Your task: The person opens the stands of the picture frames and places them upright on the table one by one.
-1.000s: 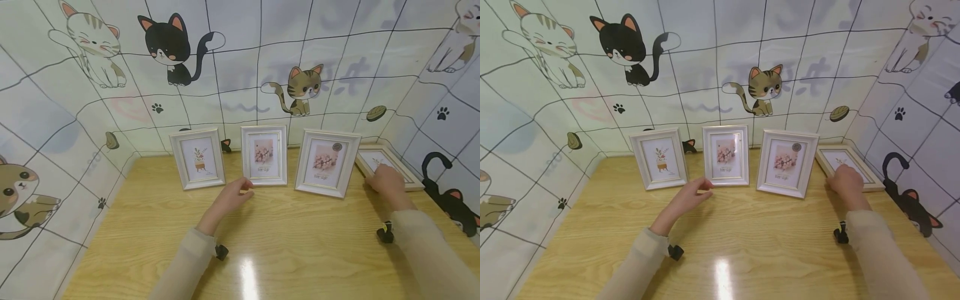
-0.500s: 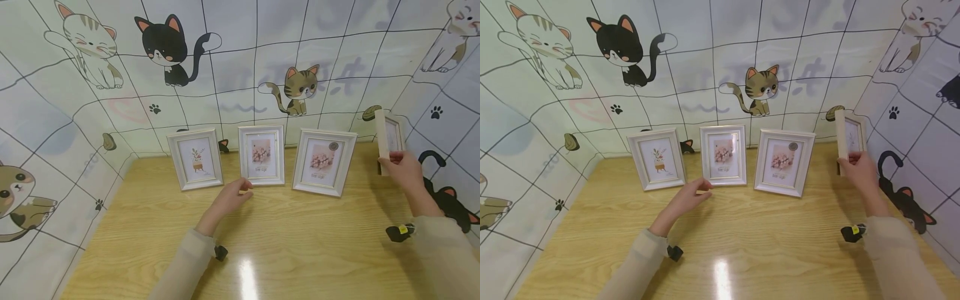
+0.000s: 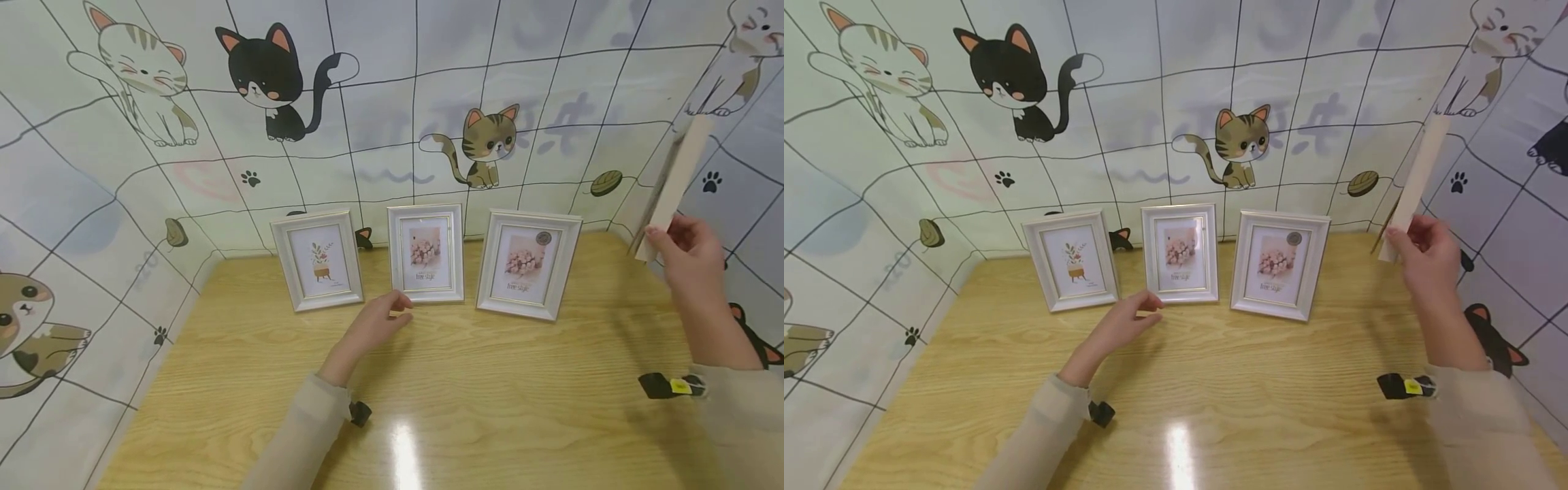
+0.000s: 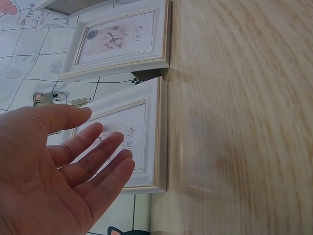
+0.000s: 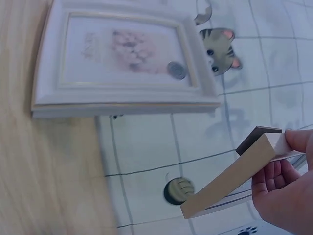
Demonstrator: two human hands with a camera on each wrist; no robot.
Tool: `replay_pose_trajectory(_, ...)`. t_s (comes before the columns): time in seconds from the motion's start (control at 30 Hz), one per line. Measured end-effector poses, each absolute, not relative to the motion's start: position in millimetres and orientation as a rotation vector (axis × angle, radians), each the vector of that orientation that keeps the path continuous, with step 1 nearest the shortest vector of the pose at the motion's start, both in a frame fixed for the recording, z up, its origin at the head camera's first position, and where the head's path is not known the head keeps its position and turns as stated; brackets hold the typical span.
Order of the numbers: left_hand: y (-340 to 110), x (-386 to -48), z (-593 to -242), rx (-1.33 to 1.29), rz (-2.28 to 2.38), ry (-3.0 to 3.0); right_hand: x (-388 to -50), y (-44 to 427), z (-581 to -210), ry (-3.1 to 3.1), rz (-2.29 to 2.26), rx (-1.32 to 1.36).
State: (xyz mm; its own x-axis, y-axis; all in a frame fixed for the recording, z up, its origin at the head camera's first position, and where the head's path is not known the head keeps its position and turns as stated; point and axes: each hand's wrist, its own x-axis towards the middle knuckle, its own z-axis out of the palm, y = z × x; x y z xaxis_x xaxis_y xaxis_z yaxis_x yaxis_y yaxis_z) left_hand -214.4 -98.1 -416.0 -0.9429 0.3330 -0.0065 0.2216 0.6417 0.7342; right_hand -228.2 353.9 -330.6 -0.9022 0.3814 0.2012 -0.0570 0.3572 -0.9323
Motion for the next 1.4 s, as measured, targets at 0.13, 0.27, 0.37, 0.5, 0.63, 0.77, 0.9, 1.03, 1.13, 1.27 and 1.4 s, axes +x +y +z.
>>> replay_pose_trajectory(0.13, -99, -214, -411, 0.458, 1.215, 2.708, -220, 341, -316, -2.074, 1.669, -0.19)
replay_pose_trajectory(0.27, -100, -215, -407, 0.465, 1.229, 2.722, -216, 326, -306, -1.838, 1.812, -0.081)
replay_pose_trajectory(0.37, -101, -215, -402, 0.494, 1.251, 2.724, -213, 314, -299, -1.785, 1.747, -0.051)
replay_pose_trajectory(0.5, -99, -212, -392, 0.511, 1.276, 2.722, -206, 299, -290, -1.725, 1.702, 0.028)
replay_pose_trajectory(0.63, -97, -209, -383, 0.536, 1.301, 2.728, -195, 284, -282, -1.674, 1.755, 0.106)
replay_pose_trajectory(0.77, -95, -205, -373, 0.573, 1.336, 2.73, -188, 271, -277, -1.627, 1.84, 0.187)
replay_pose_trajectory(0.9, -95, -200, -364, 0.613, 1.353, 2.734, -180, 257, -276, -1.588, 1.918, 0.273)
replay_pose_trajectory(1.03, -95, -196, -356, 0.646, 1.403, 2.734, -173, 244, -278, -1.569, 1.961, 0.412)
replay_pose_trajectory(1.13, -95, -193, -350, 0.66, 1.441, 2.739, -168, 234, -281, -1.595, 1.982, 0.532)
replay_pose_trajectory(1.27, -95, -189, -346, 0.675, 1.474, 2.738, -162, 221, -288, -1.74, 1.948, 0.658)
replay_pose_trajectory(1.4, -95, -187, -344, 0.69, 1.518, 2.718, -161, 207, -300, -1.802, 1.936, 0.832)
